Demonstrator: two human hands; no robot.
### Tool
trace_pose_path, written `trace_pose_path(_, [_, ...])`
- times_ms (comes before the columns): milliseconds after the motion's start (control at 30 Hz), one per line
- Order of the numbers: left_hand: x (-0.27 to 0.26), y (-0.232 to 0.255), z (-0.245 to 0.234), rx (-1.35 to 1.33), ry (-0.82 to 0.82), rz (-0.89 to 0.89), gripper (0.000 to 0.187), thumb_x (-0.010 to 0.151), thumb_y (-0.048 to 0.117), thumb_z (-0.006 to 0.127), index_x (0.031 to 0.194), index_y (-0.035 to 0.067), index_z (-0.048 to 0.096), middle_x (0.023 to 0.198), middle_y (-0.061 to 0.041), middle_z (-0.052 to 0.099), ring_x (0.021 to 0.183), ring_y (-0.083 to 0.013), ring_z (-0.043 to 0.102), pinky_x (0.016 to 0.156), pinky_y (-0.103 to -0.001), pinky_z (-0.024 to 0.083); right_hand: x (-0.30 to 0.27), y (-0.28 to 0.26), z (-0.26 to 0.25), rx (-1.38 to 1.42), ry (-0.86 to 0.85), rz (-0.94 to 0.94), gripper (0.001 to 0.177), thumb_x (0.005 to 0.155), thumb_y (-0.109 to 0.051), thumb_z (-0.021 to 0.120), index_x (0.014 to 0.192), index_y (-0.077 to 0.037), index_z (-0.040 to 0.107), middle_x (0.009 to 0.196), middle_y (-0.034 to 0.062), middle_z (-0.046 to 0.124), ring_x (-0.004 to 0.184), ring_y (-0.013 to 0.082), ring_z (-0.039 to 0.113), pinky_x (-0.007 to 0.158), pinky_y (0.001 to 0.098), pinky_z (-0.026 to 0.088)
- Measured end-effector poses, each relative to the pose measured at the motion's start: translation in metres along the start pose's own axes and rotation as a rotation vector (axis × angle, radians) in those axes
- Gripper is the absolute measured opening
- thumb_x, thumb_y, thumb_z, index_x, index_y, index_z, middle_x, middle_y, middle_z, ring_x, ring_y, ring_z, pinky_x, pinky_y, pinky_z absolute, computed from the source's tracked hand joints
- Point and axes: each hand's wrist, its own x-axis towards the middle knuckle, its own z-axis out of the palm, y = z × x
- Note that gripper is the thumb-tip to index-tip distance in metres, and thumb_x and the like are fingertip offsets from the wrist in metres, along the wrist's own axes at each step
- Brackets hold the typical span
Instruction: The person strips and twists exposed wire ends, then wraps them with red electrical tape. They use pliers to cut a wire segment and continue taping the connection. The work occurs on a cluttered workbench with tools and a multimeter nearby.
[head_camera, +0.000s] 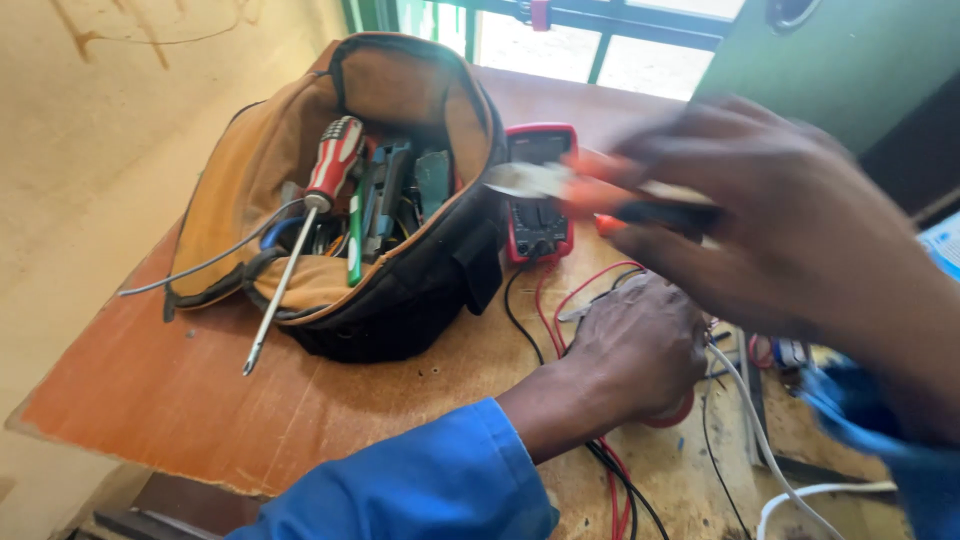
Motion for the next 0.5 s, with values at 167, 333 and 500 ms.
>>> trace_pose_path(167, [0.001,0.001,0.007,-0.128,0.028,-0.018,0.015,0.084,0.014,0.052,0.098,0.009,0.057,0.104,-0.017,0.061,0.096,-0.0423,0.063,0.080,-0.055,0.048,0.075,0.020,0.040,-0.064,0.085,-0.313,0.015,0.099,-0.029,0.080,0.099,-0.014,0.076,0.090,0.0093,0.068,0.083,0.0354,0.061,0.075,0.0474,0.044])
trace_pose_path(333, [0.006,-0.006,0.001,-0.258,-0.008,-0.119,0.031,0.098,0.030,0.038,0.105,0.011,0.061,0.113,-0.015,0.065,0.105,-0.0406,0.063,0.088,-0.055,0.047,0.046,0.018,0.013,0.005,0.061,-0.005,0.016,0.104,-0.016,0.069,0.112,-0.002,0.073,0.114,0.0114,0.077,0.102,0.0287,0.069,0.089,0.0426,0.046])
trace_pose_path(500, [0.010,-0.009,0.000,-0.311,0.011,-0.090,0.031,0.099,0.027,0.037,0.097,0.006,0.060,0.109,-0.018,0.068,0.107,-0.0389,0.062,0.087,-0.054,0.046,-0.055,0.051,0.004,-0.007,0.069,0.254,0.023,0.107,-0.020,0.064,0.113,-0.002,0.077,0.114,0.0115,0.076,0.100,0.0215,0.069,0.089,0.0357,0.051])
